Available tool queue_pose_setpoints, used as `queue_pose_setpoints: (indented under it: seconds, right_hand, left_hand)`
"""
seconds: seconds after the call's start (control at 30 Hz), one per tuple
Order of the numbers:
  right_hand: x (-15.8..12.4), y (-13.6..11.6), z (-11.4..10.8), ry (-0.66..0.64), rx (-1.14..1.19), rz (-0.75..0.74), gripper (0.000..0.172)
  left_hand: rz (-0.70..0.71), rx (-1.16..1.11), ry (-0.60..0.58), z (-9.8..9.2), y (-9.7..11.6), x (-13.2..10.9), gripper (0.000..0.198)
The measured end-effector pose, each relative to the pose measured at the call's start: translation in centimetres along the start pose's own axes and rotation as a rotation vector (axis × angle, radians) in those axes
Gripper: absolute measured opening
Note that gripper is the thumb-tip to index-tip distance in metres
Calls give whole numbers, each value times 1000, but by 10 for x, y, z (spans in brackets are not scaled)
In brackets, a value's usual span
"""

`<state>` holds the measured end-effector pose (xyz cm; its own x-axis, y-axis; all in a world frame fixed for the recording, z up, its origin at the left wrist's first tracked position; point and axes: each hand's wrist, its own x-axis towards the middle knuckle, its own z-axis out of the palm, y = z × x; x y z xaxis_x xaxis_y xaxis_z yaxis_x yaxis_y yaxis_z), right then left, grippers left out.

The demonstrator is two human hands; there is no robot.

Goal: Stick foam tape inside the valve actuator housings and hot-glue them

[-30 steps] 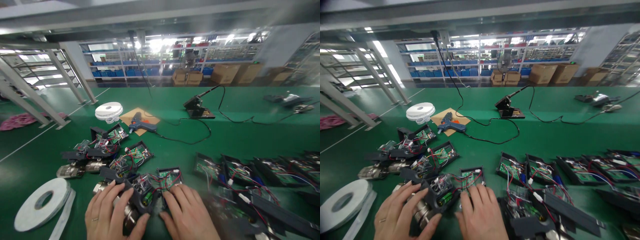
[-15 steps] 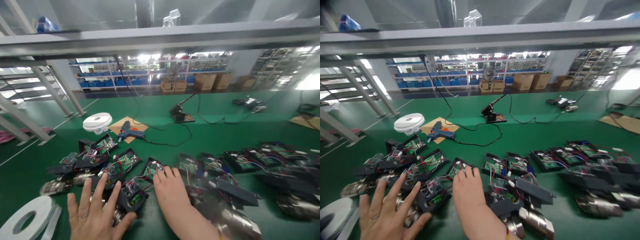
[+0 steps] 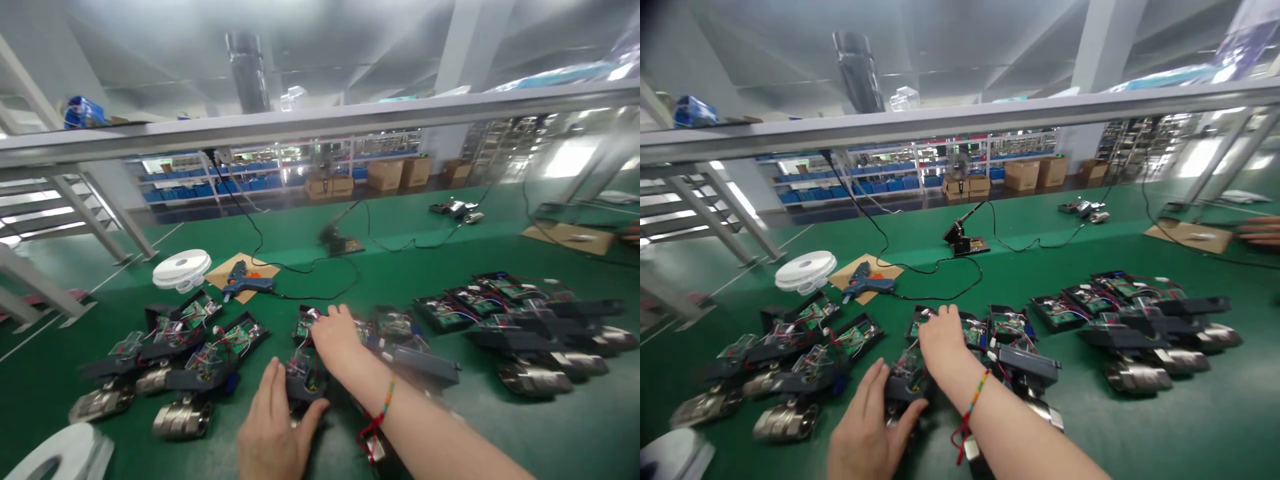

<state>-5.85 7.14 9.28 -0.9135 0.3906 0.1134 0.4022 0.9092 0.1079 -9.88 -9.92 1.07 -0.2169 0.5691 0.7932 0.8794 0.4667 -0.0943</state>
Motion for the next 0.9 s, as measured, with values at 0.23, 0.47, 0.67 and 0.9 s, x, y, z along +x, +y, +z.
queue_pose_setpoints:
  seconds: [0.23,0.47,0.67,0.9]
  right_hand:
    - [-8,26,-16,-82,11,-38,23]
    - [6,13,-40,-80,114,-177,23]
    - [62,-58,-24,-253,166,-464,26]
    - [62,-69,-16,-446,26,-468,15]
  left_hand:
    - [-201,-158,-13,3,42,9,55]
    - [-397,222,21,-35,-70,3,61]
    - [-656,181,-194,-2,-118,-18,72]
    - [-289,-66,-289,-13,-157,-58,74]
